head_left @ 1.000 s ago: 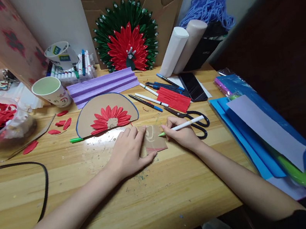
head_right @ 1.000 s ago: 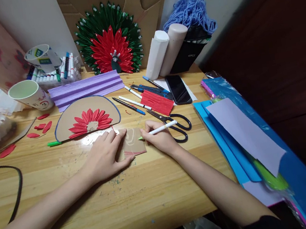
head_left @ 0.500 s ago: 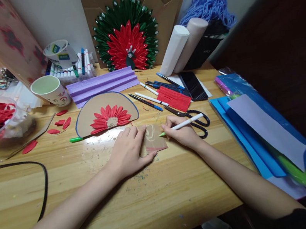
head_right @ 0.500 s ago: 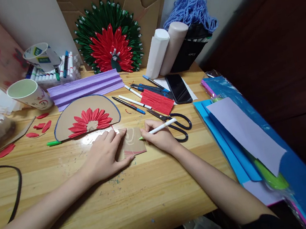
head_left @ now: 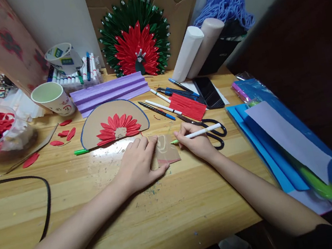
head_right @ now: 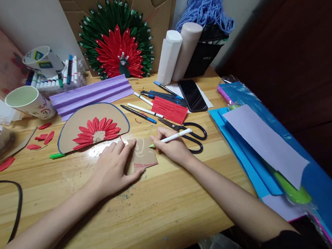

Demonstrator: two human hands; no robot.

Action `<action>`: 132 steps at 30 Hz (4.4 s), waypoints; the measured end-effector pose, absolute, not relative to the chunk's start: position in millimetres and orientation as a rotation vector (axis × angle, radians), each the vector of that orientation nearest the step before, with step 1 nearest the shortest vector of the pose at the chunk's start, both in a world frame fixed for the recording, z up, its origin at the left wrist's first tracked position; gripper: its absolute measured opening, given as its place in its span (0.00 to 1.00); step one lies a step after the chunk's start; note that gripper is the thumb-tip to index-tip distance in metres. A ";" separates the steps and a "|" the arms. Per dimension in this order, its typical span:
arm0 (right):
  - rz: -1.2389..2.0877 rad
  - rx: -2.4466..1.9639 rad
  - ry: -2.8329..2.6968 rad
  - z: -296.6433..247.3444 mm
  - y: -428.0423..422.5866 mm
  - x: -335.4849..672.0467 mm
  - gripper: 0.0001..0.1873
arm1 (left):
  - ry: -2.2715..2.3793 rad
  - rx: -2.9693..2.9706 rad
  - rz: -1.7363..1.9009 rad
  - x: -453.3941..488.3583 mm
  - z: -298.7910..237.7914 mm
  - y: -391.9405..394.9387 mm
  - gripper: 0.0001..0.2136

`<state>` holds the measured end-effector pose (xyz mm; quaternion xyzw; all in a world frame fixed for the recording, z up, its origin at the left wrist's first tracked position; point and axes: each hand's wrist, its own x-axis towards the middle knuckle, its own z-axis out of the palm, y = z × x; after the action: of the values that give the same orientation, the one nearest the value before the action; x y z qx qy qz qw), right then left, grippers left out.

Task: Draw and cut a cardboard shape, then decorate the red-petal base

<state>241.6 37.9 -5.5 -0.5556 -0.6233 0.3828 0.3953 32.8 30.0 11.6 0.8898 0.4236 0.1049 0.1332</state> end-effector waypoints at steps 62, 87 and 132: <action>0.814 -1.466 -1.647 -6.8 36.4 226.9 0.16 | 1.222 2.568 0.335 32.6 10.8 30.0 0.29; 0.928 -1.439 -1.594 -9.7 34.7 230.4 0.15 | 1.221 2.580 0.310 32.3 10.3 29.8 0.30; 1.002 -1.456 -1.693 -6.0 32.0 234.1 0.14 | 1.206 2.576 0.354 32.6 10.0 30.8 0.30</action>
<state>234.1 32.0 -6.0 -0.5594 -0.6506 0.3850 0.3400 32.6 30.8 10.0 0.8902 0.4167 0.1224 0.1371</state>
